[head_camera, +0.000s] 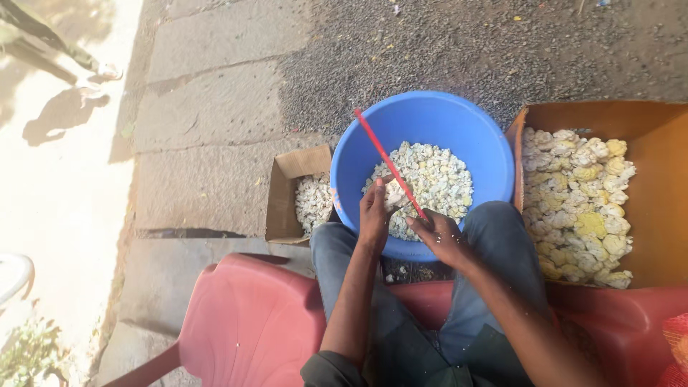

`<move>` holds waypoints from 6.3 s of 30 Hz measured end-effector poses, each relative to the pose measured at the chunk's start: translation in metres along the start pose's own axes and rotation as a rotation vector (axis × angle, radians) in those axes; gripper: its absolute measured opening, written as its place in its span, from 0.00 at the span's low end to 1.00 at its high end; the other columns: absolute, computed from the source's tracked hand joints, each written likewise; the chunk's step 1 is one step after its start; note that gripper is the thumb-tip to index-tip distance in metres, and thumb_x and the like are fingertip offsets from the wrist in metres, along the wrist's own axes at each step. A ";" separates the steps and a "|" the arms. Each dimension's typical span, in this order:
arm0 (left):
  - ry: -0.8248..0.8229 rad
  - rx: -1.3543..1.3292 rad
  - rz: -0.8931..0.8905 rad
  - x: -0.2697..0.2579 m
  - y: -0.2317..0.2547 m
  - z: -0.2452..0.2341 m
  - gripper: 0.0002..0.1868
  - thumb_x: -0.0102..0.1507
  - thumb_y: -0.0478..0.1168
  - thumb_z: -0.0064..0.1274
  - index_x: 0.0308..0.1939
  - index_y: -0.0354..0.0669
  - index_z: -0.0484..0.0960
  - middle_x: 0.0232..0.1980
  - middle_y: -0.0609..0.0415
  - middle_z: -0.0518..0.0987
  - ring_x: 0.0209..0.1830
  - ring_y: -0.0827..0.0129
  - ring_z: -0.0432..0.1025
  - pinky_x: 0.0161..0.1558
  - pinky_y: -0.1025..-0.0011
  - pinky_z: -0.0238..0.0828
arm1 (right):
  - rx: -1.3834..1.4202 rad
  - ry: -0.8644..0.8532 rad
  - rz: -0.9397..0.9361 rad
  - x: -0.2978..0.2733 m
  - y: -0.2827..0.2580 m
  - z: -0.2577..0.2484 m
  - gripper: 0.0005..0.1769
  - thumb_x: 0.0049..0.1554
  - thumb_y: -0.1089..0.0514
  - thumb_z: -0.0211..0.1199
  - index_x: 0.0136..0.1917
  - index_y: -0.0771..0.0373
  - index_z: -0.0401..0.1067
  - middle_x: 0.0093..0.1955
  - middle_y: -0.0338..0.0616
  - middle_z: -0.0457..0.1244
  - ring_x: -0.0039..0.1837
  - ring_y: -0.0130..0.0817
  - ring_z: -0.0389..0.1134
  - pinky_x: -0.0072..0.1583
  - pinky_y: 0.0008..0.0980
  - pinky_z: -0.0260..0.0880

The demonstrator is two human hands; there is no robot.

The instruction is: The person breaks apart cauliflower florets by hand and with a red plastic tool, placing the small pieces into a blue plastic bowl.

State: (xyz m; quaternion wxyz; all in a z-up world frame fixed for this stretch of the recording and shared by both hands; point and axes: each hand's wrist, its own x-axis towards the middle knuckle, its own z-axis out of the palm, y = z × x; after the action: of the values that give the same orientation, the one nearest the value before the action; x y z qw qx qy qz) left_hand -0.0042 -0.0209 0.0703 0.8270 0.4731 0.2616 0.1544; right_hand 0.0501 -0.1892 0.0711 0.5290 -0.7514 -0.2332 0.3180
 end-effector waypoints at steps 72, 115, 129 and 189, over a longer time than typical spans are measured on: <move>-0.199 0.189 -0.156 0.023 -0.049 -0.025 0.19 0.68 0.43 0.56 0.59 0.37 0.83 0.52 0.53 0.83 0.49 0.71 0.75 0.51 0.73 0.72 | 0.219 0.065 0.117 0.049 0.043 -0.005 0.20 0.59 0.41 0.61 0.52 0.58 0.74 0.32 0.36 0.65 0.28 0.19 0.57 0.31 0.24 0.57; 0.062 -0.377 0.039 0.040 -0.091 -0.042 0.05 0.65 0.37 0.46 0.42 0.40 0.70 0.33 0.47 0.78 0.31 0.66 0.73 0.35 0.70 0.72 | -0.150 -0.005 -0.098 0.026 0.064 0.067 0.13 0.62 0.55 0.58 0.48 0.70 0.69 0.32 0.51 0.64 0.35 0.36 0.65 0.40 0.44 0.64; -0.364 -0.690 -0.086 0.022 -0.049 -0.025 0.22 0.69 0.53 0.45 0.58 0.40 0.69 0.43 0.42 0.78 0.46 0.55 0.75 0.51 0.61 0.74 | 0.042 -0.301 0.155 0.030 0.077 0.036 0.21 0.66 0.50 0.55 0.35 0.64 0.63 0.27 0.38 0.56 0.29 0.26 0.58 0.32 0.34 0.59; -0.108 0.053 -0.154 0.050 -0.085 -0.031 0.29 0.73 0.55 0.40 0.73 0.43 0.69 0.69 0.47 0.74 0.70 0.60 0.67 0.70 0.63 0.62 | 0.294 0.187 0.203 0.069 0.025 -0.018 0.27 0.56 0.51 0.71 0.64 0.65 0.72 0.33 0.27 0.56 0.32 0.18 0.55 0.34 0.23 0.57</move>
State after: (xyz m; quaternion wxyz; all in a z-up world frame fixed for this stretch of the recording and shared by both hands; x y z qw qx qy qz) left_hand 0.0193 -0.0169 -0.0299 0.8366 0.4807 0.2562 0.0575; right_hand 0.1107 -0.1618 0.0354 0.6177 -0.7120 -0.0572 0.3291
